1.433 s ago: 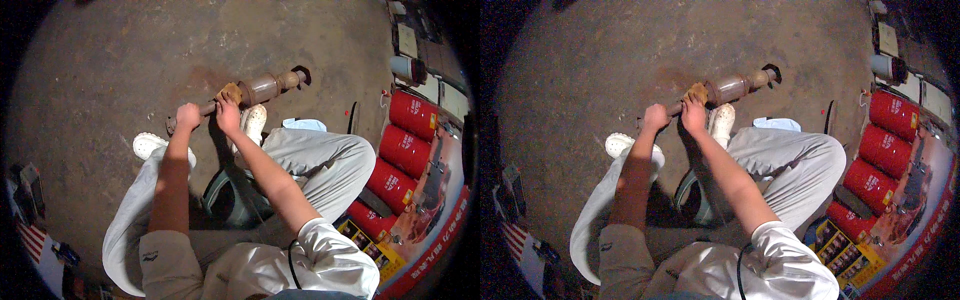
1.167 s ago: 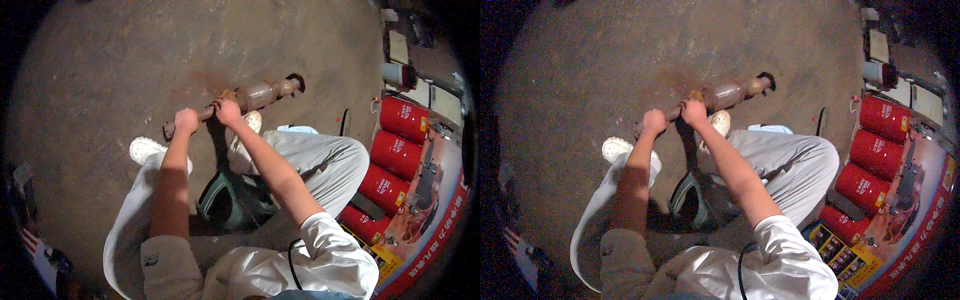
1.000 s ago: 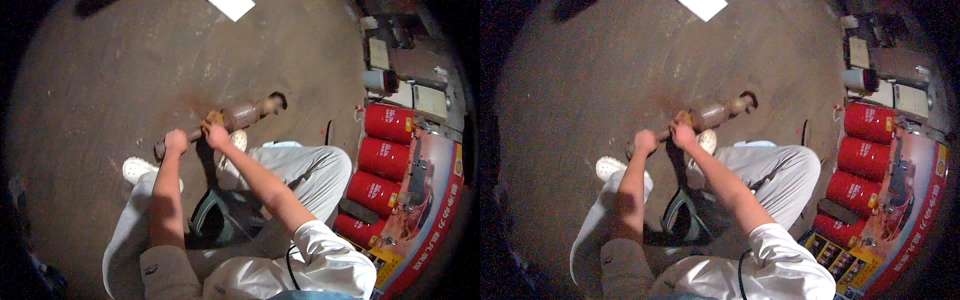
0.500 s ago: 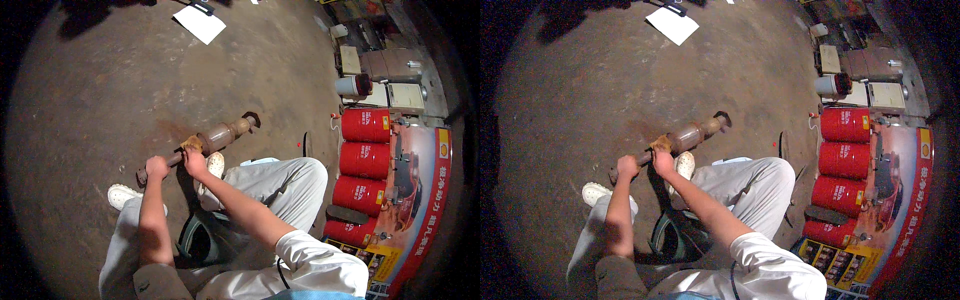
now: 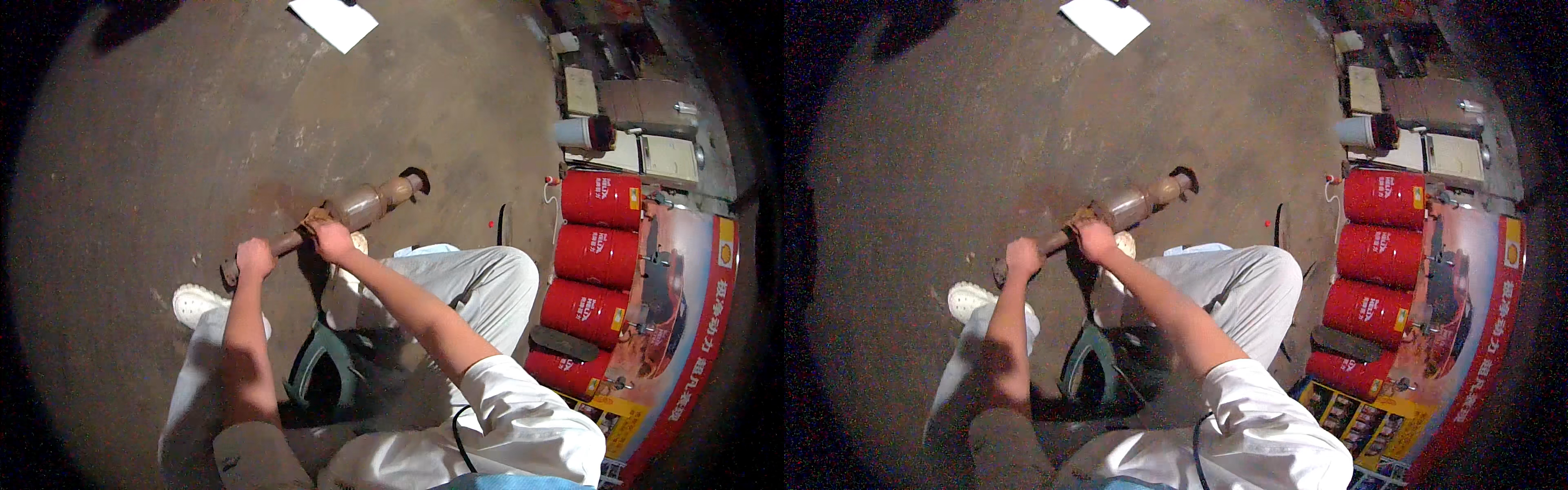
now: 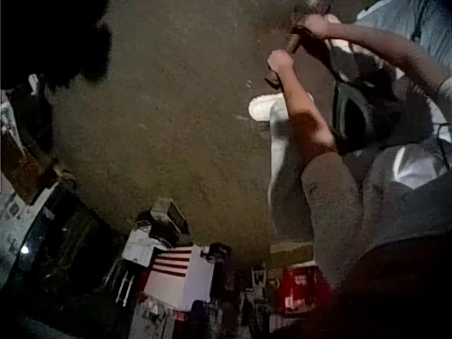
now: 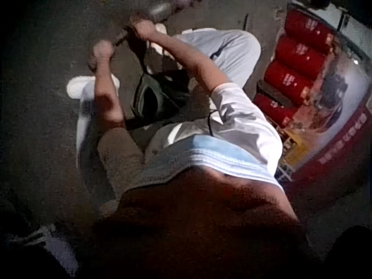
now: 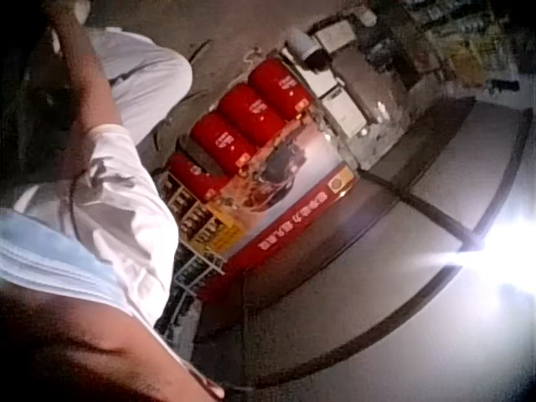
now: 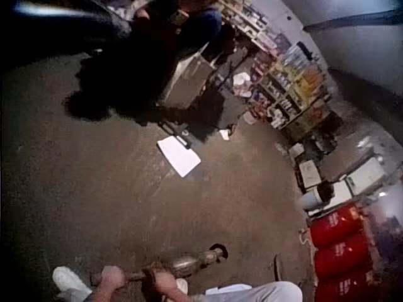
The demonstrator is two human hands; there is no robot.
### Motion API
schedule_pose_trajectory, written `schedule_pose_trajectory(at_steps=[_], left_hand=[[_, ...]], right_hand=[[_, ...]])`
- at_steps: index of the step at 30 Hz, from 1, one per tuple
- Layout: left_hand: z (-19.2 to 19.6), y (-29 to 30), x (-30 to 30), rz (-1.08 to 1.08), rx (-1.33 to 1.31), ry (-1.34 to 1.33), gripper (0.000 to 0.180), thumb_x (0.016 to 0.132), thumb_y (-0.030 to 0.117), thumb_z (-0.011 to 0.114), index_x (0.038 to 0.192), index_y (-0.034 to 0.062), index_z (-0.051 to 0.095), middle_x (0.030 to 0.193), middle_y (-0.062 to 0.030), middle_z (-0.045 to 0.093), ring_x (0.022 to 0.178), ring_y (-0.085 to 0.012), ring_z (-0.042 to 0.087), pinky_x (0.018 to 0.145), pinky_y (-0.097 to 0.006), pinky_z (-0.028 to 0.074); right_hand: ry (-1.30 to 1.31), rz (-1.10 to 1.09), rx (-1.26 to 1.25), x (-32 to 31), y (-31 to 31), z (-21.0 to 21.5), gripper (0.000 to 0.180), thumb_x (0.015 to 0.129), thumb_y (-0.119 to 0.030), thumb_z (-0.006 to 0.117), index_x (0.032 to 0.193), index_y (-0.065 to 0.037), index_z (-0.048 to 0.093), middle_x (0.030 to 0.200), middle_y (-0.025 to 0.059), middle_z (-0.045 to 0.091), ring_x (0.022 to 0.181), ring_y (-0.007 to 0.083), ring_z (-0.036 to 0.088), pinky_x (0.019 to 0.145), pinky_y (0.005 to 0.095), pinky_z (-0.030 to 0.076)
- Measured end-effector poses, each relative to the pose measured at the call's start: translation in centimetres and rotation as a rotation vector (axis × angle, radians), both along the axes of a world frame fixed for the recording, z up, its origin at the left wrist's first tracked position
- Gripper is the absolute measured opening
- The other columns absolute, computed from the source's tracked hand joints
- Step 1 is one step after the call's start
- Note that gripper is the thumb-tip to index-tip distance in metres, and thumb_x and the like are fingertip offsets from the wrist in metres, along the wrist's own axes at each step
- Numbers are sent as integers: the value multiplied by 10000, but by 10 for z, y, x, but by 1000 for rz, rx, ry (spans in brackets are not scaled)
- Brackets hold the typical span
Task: The person is sanding a metal exhaust manifold by hand with a piece of sandpaper. They hold the manifold while rubbing the sandpaper against the pipes and flanges to remove rust, and rotating the part to access different areas.
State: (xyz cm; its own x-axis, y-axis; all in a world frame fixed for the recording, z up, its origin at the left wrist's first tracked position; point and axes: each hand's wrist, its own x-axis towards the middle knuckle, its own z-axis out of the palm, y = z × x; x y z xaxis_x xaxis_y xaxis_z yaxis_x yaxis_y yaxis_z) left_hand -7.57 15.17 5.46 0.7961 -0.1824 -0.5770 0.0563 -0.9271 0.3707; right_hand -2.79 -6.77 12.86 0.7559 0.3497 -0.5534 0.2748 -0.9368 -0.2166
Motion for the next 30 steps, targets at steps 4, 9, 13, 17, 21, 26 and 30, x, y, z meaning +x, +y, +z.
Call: schedule_pose_trajectory(at_steps=[4,9,13,17,21,26,30], left_hand=[[18,-20,10,-18,-12,-32,312,794,301,800,1011,79,767,947,-158,765,910,-332,752,831,-440,596],[6,-10,-2,-26,-3,-69,307,806,297,801,1019,81,760,943,-156,766,907,-327,756,811,-436,603],[4,-17,1,12,-20,-86,246,807,270,792,965,83,773,950,-157,768,893,-329,758,812,-433,606],[1,-14,1,-6,-1,-53,199,830,238,755,956,85,777,950,-156,770,892,-331,759,817,-438,606],[3,-15,-1,44,20,-50,171,857,203,705,957,87,781,942,-154,771,886,-333,759,812,-446,604],[5,-14,4,-4,-10,-102,157,857,189,684,932,92,782,926,-150,771,864,-324,760,788,-447,604],[2,-17,0,-1,-28,-107,139,860,163,681,918,81,777,894,-144,771,851,-304,765,742,-415,603]], right_hand=[[-294,-21,174,-19,-35,-13,455,857,-72,617,1312,-61,612,1172,178,706,1114,367,664,940,477,545],[-158,-128,-50,-2,13,-14,221,909,-75,582,1104,-10,661,1123,166,715,1069,338,687,881,439,590],[-119,-118,-63,8,4,-26,243,906,-107,598,1122,-15,664,1091,193,716,1057,379,679,898,470,570],[-136,-148,85,1,3,-30,291,906,-148,618,1160,-13,663,1080,223,707,1071,407,661,931,490,539],[-233,-158,229,-11,-6,-35,295,924,-146,604,1196,-55,674,1080,218,704,1059,414,659,927,499,531],[-309,17,93,7,4,-45,198,899,-106,600,1056,-41,702,999,246,693,951,432,680,841,527,552],[-240,-105,242,-10,8,-40,308,898,-101,614,1190,-36,687,1085,241,694,998,443,659,897,503,534]])
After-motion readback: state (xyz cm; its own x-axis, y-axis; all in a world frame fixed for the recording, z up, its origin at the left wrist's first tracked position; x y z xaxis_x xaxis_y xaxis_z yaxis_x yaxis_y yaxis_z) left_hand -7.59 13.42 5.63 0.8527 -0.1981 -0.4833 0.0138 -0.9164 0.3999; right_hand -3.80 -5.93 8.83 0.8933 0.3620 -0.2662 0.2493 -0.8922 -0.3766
